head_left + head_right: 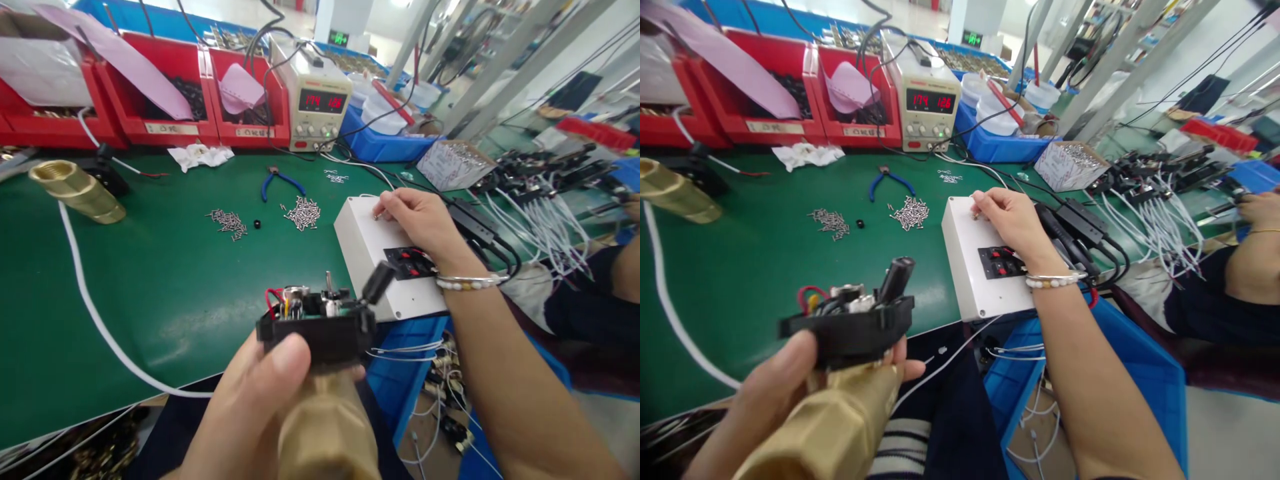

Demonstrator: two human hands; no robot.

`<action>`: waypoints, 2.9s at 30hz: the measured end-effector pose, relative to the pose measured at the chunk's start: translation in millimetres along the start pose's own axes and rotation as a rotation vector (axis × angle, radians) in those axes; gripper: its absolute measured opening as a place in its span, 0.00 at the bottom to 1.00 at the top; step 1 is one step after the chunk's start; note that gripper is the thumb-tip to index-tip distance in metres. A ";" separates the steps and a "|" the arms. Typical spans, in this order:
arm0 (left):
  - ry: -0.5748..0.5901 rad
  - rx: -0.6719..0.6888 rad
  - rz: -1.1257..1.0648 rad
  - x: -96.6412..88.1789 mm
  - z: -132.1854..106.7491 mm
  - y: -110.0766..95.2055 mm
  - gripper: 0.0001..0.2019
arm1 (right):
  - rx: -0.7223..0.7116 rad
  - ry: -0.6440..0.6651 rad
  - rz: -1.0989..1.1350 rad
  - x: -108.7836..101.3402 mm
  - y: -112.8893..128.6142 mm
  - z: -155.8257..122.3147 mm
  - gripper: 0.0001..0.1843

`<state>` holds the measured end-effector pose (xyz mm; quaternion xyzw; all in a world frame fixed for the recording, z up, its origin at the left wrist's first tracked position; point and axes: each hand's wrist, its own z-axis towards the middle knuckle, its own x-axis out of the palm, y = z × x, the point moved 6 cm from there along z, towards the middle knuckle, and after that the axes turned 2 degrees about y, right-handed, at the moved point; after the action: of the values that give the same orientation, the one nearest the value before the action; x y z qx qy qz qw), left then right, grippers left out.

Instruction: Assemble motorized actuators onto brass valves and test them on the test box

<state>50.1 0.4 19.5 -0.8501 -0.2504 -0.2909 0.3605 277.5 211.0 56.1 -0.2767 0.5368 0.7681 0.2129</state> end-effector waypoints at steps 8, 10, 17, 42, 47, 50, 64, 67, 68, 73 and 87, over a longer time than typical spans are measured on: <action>-0.052 -0.036 -0.025 -1.7 28.8 8.8 0.19 | 0.031 0.016 -0.004 2.3 -2.6 0.2 0.24; -0.046 -0.033 -0.032 -2.5 30.5 9.8 0.18 | 0.034 0.014 -0.009 2.2 -3.6 -0.2 0.24; -0.052 -0.018 -0.023 -3.2 27.3 9.5 0.17 | 0.044 0.031 -0.006 2.8 -4.0 -1.2 0.23; -0.068 0.105 0.254 -0.3 15.7 -7.7 0.32 | -0.028 0.044 0.083 4.3 -4.7 1.7 0.22; -0.032 0.185 0.228 3.8 17.7 -8.2 0.28 | -0.030 0.051 0.055 3.8 -4.8 1.3 0.18; -0.046 0.232 0.248 4.7 17.9 -8.8 0.27 | -0.031 0.046 0.052 3.5 -3.8 0.9 0.15; -0.066 0.168 0.197 -3.7 20.7 -6.5 0.26 | 0.008 0.047 0.015 4.3 -2.0 0.4 0.08; -0.138 0.068 0.149 -8.0 22.1 -2.4 0.22 | 0.009 0.038 0.003 4.1 0.0 0.2 0.07; -0.153 0.058 0.144 -9.5 22.9 -2.5 0.21 | 0.012 0.034 0.007 4.0 0.3 0.1 0.06; -0.149 0.076 0.125 -12.2 25.9 -4.9 0.20 | 0.035 0.036 0.011 4.2 -1.2 0.0 0.08; -0.195 0.057 0.188 -11.6 19.5 -4.5 0.21 | 0.056 0.042 -0.023 4.4 0.1 -1.0 0.06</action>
<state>45.2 15.5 2.6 -0.8836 -0.2115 -0.1646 0.3839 274.3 210.1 53.1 -0.2930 0.5592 0.7443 0.2180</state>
